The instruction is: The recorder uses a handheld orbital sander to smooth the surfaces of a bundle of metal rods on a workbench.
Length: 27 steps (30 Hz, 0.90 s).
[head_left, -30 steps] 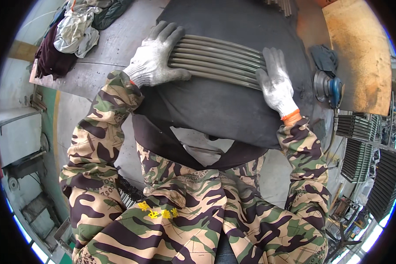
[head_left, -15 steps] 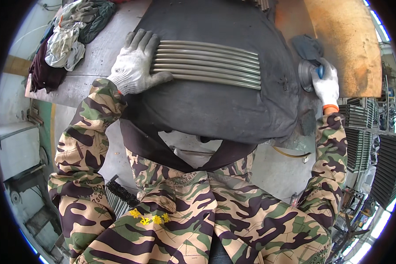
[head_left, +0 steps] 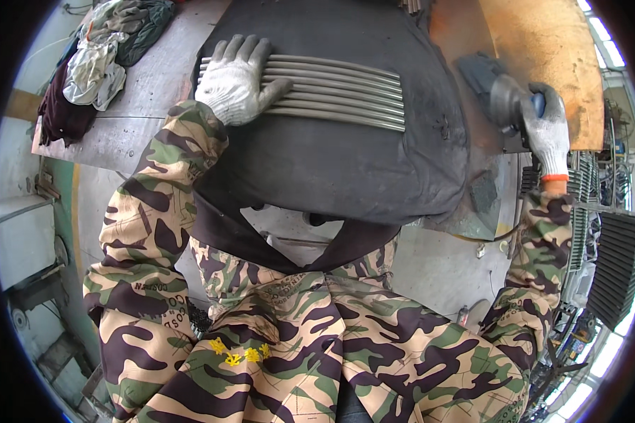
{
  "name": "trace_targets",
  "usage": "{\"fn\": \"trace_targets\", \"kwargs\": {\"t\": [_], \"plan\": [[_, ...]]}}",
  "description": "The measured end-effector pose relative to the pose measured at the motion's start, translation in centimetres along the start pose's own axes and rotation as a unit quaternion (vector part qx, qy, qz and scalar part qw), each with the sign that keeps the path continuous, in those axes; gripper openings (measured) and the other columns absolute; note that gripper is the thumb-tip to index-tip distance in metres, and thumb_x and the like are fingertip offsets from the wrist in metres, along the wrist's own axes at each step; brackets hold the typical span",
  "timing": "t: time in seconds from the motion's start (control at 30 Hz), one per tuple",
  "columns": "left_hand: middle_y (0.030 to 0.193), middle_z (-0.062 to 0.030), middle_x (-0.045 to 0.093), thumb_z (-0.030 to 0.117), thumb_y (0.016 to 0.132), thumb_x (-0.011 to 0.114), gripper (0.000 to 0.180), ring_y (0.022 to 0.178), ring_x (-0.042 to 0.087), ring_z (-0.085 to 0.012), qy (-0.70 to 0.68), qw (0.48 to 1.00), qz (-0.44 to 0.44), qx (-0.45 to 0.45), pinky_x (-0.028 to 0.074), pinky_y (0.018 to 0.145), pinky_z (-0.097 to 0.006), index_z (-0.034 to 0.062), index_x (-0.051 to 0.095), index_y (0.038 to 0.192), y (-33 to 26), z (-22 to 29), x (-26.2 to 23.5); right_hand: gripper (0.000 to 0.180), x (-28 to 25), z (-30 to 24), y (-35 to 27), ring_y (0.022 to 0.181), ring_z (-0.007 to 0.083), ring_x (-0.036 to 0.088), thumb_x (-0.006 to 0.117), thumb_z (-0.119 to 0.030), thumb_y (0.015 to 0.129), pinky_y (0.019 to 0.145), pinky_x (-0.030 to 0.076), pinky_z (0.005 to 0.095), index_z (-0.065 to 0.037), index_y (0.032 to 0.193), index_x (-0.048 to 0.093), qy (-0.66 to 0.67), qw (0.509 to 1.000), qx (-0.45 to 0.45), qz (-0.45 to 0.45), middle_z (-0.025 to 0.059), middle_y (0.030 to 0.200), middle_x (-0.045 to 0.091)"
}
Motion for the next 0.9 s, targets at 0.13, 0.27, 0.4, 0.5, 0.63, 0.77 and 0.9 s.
{"fn": "trace_targets", "kwargs": {"t": [0.13,0.27,0.4,0.5,0.63,0.77,0.9], "plan": [[0.152,-0.0278,0.057,0.058,0.103,0.059,0.078,0.146,0.048,-0.0472,0.013,1.0,0.023,-0.012,0.033,0.124,-0.057,-0.004,0.055,0.149,0.6,-0.2,1.0,0.04,-0.6,-10.5,-3.2,0.111,0.0326,0.073,0.076,-0.04,0.094,0.098,0.059,0.0416,-0.012,0.124,0.074,0.141,0.978,-0.156,-0.009,0.0166,0.123,0.072],[0.152,-0.0257,0.058,0.058,0.103,0.059,0.076,0.146,0.05,-0.0459,-0.005,0.999,-0.012,-0.05,0.035,0.123,-0.056,-0.0025,0.057,0.149,0.7,0.2,0.8,0.036,3.3,-17.8,-5.2,0.108,0.033,0.073,0.073,-0.039,0.092,0.096,0.06,0.0423,-0.015,0.118,0.075,0.146,0.969,-0.181,-0.086,0.0119,0.116,0.074],[0.144,-0.0231,0.061,0.057,0.101,0.06,0.073,0.139,0.054,-0.0433,0.029,0.995,0.088,-0.046,0.037,0.119,-0.055,-0.0023,0.06,0.144,0.7,0.5,1.8,0.04,6.1,-19.5,-5.2,0.105,0.0337,0.072,0.075,-0.041,0.089,0.093,0.059,0.0447,-0.017,0.122,0.071,0.119,0.96,-0.247,-0.049,0.0106,0.112,0.072],[0.138,-0.0209,0.063,0.056,0.1,0.062,0.071,0.133,0.056,-0.0402,0.001,0.996,0.07,-0.047,0.04,0.116,-0.053,-0.0025,0.062,0.14,0.7,0.7,1.0,0.041,6.5,-20.5,-4.3,0.11,0.0354,0.072,0.076,-0.035,0.088,0.097,0.059,0.0453,-0.014,0.124,0.072,0.108,0.965,-0.224,-0.085,0.0137,0.12,0.072],[0.135,-0.02,0.064,0.055,0.099,0.063,0.07,0.133,0.056,-0.0394,-0.01,0.996,0.067,-0.057,0.04,0.115,-0.051,-0.0029,0.062,0.139,1.0,0.5,1.0,0.042,6.1,-22.0,-3.7,0.112,0.0362,0.071,0.076,-0.036,0.088,0.097,0.058,0.0451,-0.014,0.124,0.072,0.094,0.965,-0.217,-0.111,0.0143,0.122,0.072],[0.137,-0.0206,0.063,0.055,0.1,0.062,0.071,0.135,0.054,-0.0399,-0.001,0.995,0.087,-0.051,0.039,0.117,-0.053,-0.003,0.061,0.142,0.4,0.6,1.0,0.046,6.3,-22.4,-3.3,0.113,0.0379,0.071,0.074,-0.039,0.089,0.098,0.058,0.0461,-0.014,0.127,0.07,0.079,0.97,-0.191,-0.131,0.0154,0.124,0.071],[0.142,-0.0217,0.061,0.052,0.1,0.063,0.07,0.138,0.052,-0.04,0.019,0.992,0.109,-0.054,0.037,0.119,-0.054,-0.0028,0.058,0.144,-1.6,1.3,0.7,0.049,6.3,-22.6,-3.0,0.114,0.0382,0.071,0.074,-0.042,0.09,0.099,0.058,0.0473,-0.014,0.129,0.068,0.058,0.974,-0.164,-0.145,0.0161,0.126,0.071]]}}
Point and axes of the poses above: each hand's wrist, its own y-axis towards the middle knuckle, its own x-axis out of the palm, z = x × y, the point moved 3 cm from there along y, towards the middle knuckle
